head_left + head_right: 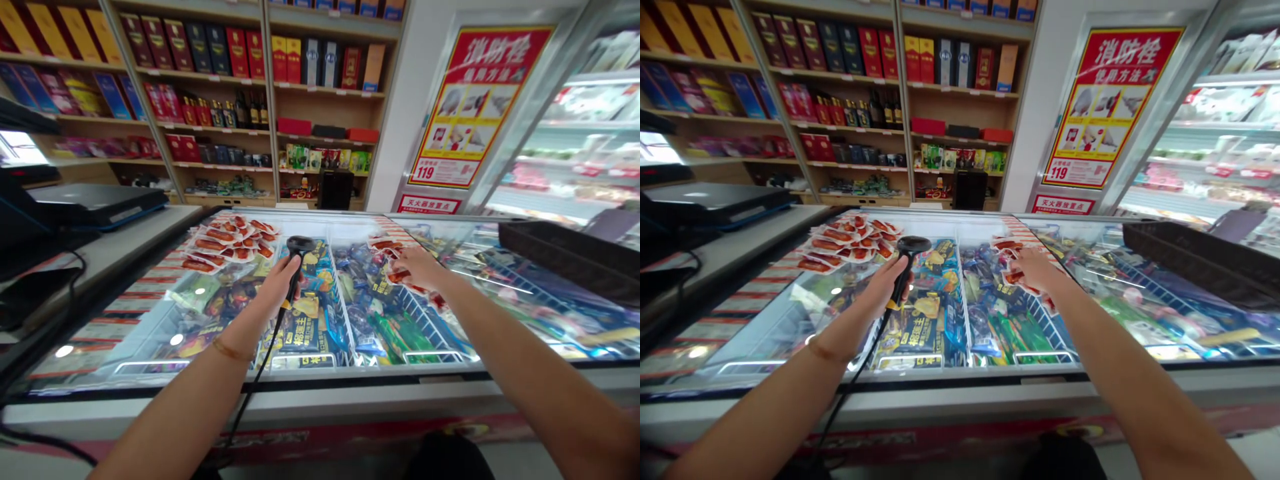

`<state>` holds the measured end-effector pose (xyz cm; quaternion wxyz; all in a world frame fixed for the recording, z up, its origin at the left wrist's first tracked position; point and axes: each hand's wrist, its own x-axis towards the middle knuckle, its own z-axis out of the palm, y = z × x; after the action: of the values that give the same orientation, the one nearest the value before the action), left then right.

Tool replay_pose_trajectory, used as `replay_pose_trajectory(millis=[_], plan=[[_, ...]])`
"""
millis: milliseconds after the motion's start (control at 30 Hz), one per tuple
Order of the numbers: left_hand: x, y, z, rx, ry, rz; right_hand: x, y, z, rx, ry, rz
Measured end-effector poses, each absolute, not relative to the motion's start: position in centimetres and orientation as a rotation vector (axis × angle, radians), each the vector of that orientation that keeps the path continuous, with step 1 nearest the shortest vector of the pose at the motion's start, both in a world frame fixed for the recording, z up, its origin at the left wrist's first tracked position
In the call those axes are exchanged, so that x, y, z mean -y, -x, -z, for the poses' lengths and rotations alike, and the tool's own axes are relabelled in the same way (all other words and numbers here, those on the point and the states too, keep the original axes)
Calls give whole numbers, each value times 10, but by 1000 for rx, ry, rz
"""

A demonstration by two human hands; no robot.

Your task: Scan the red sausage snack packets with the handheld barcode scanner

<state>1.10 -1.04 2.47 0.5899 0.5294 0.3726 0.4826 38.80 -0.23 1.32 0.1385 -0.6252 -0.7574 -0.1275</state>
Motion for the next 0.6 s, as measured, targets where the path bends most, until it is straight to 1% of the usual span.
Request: replay_pose_trajectory(millis=[100, 167, 267, 367, 467, 600], plan=[[12, -12, -25, -886, -1225, -1132, -10, -349, -14, 2435, 1757, 258], [12, -12, -24, -899, -1212, -1137, -21, -312, -12, 2456, 1729, 218], [11, -10, -23, -906, -1185, -1169, -39, -253, -4, 2335, 1730, 133], [8, -6, -22, -917, -1160, -1213, -56, -215, 9, 2132, 1736, 94], [6, -3, -22, -942, -1141, -1238, -69, -208, 20, 1981, 1754, 95], [5, -4, -21, -958, -1134, -1225, -76, -223, 30, 1931, 1740, 27]])
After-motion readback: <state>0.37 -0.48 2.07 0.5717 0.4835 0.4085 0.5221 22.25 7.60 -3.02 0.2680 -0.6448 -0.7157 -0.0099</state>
